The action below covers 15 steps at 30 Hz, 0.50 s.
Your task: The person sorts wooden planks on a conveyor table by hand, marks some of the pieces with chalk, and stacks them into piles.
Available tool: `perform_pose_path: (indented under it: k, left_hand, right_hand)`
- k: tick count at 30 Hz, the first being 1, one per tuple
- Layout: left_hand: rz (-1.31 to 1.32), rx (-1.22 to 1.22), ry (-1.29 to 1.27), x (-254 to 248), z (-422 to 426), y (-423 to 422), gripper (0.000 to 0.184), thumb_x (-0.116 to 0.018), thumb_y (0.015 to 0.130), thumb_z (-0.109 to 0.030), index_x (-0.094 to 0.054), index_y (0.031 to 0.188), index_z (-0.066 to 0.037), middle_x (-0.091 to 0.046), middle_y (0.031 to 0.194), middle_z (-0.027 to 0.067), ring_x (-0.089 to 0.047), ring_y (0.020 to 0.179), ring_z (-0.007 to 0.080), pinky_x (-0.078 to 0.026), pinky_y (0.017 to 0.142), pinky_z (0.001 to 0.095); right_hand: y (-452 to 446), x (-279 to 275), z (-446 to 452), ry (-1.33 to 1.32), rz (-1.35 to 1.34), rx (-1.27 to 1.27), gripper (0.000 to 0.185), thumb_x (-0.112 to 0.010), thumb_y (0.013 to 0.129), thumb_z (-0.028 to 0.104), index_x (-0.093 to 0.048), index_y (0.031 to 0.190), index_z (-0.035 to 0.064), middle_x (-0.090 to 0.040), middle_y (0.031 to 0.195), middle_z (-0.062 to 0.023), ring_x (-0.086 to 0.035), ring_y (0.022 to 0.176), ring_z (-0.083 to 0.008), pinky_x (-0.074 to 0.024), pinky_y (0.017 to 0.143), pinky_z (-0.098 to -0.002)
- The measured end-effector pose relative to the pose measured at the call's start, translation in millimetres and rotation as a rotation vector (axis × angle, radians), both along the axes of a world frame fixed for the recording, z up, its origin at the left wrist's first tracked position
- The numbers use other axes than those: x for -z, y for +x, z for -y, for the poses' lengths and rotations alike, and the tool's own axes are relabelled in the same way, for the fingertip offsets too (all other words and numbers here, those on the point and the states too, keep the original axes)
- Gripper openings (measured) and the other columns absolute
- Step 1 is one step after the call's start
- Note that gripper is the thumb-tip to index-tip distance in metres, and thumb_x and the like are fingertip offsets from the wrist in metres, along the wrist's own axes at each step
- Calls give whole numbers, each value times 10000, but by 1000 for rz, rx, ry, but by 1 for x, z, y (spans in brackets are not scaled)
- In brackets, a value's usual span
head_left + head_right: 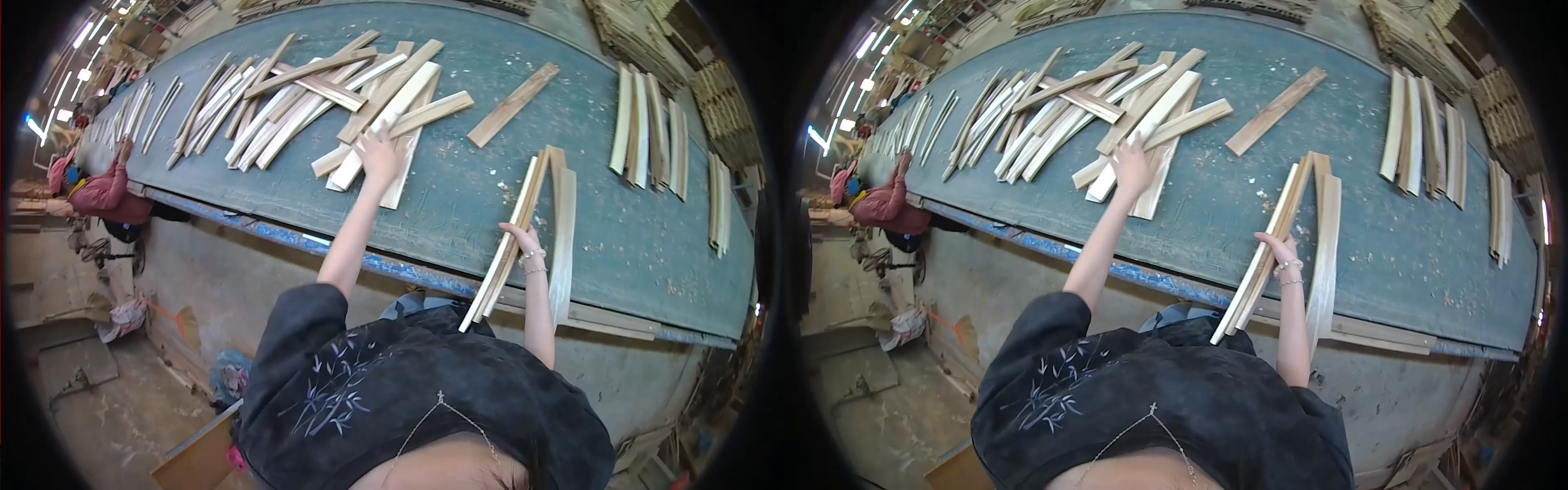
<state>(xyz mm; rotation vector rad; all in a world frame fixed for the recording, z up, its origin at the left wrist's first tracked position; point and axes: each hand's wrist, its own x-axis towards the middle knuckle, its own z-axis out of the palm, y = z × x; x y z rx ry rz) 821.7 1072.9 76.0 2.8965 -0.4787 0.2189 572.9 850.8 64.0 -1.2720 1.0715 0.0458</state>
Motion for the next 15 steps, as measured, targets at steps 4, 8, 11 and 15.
perform_pose_path:
  k: [4,8,11,15]
  left_hand:
    - [-13,-59,251,36,-40,34,598,-542,761,-328,-328,1260,-76,-386,1213,185,-369,1124,345,-332,904,461]
    - [-405,-51,-46,14,-62,52,410,-447,841,-250,-402,1197,-51,-527,1057,180,-569,854,320,-456,667,432]
    - [-932,29,-637,-14,-70,46,465,-369,888,-343,-361,1199,3,-526,1051,182,-583,784,329,-483,693,418]
    - [-1749,54,-1640,-32,-56,-3,563,-323,871,-461,-311,1225,-25,-509,1012,168,-549,864,260,-499,738,387]
  right_hand:
    - [-5,19,2,-24,67,32,438,-725,627,135,-425,921,11,-529,681,-76,-567,498,-195,-502,447,-311]
    - [0,-4,-1,112,80,53,403,-713,648,167,-433,891,8,-529,673,-78,-576,505,-195,-508,451,-317]
    - [-1,-10,-3,99,61,56,384,-706,654,167,-443,886,12,-530,670,-74,-577,507,-192,-507,450,-312]
    - [3,-12,-5,113,80,56,338,-689,670,159,-463,876,15,-534,669,-67,-576,508,-185,-503,445,-303]
